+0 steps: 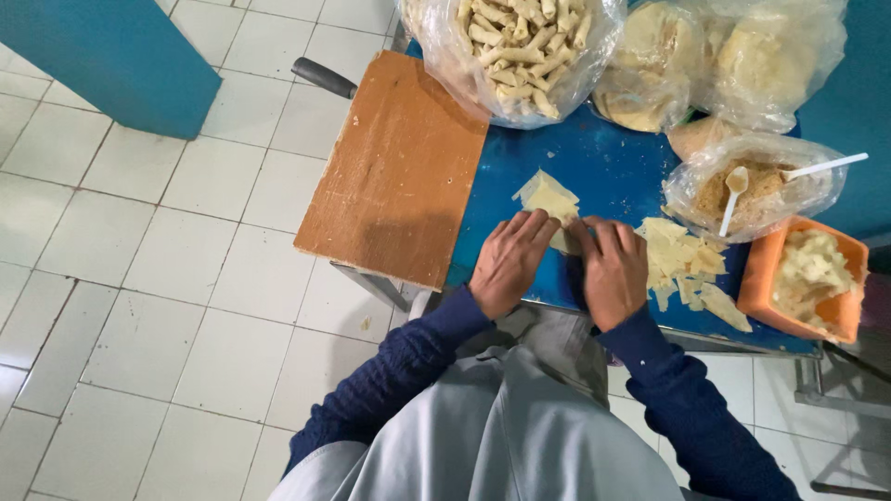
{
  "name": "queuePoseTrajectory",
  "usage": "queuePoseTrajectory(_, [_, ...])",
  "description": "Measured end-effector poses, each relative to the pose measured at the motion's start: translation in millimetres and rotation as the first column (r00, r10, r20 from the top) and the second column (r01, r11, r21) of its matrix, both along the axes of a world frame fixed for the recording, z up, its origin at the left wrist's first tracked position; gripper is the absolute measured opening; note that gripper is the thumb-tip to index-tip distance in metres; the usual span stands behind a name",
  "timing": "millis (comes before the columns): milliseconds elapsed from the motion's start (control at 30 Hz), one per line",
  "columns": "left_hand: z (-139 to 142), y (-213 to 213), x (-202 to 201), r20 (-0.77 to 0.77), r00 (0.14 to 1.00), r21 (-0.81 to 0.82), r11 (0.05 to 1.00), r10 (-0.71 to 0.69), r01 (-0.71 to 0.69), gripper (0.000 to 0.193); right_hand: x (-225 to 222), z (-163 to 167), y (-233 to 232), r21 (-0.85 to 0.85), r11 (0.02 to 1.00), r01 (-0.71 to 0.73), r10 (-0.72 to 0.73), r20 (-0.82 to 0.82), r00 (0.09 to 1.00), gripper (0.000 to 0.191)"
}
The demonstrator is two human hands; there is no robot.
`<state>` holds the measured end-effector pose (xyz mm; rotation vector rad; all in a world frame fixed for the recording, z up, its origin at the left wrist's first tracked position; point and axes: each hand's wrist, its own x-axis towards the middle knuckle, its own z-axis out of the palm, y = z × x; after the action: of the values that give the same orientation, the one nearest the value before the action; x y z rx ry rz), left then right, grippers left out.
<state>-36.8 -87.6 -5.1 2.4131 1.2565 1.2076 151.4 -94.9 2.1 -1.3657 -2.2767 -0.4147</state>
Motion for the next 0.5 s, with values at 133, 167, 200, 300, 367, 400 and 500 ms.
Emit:
queuePoseTrajectory(133, [6.8, -9.9, -5.4, -0.136, 0.991, 0.029, 0.999, -0.01, 0.014, 0.032, 2.9, -1.8, 14.8, 0.006, 1.0, 0.03, -0.03, 0.049, 0.998, 0.04])
queuePoseTrajectory(167, [8.3, -10.4, -5.0, -0.169, 0.986, 0.028, 1.0, 0.006, -0.001, 0.031, 4.4, -2.1, 18.4, 0.0, 0.999, 0.05, -0.05, 0.069, 0.996, 0.043])
queuePoseTrajectory(200, [9.3, -11.4, -4.5, -0.202, 0.979, 0.026, 0.999, 0.024, -0.019, 0.03, 6.9, -1.6, 22.3, -0.041, 0.999, 0.029, -0.027, 0.033, 0.999, 0.045])
queuePoseTrajectory(300, [10.7, -11.8, -5.0, -0.221, 0.973, 0.107, 0.993, 0.067, -0.044, 0.033, 15.6, 1.9, 34.6, -0.129, 0.99, -0.05, 0.036, -0.109, 0.993, 0.049])
queuePoseTrajectory(367, [10.1, -12.9, -4.7, -0.214, 0.973, 0.138, 0.989, 0.087, -0.058, 0.033, 18.0, 3.8, 38.3, -0.179, 0.977, -0.12, 0.076, -0.235, 0.969, 0.052])
queuePoseTrajectory(400, [9.8, -13.2, -4.6, -0.22, 0.971, 0.135, 0.989, 0.095, -0.066, 0.032, 16.6, 3.9, 38.8, -0.171, 0.977, -0.13, 0.085, -0.248, 0.965, 0.049])
queuePoseTrajectory(500, [8.6, -14.4, -4.1, -0.235, 0.968, 0.1, 0.993, 0.087, -0.065, 0.031, 10.8, 4.3, 35.6, -0.144, 0.979, -0.146, 0.103, -0.27, 0.957, 0.04])
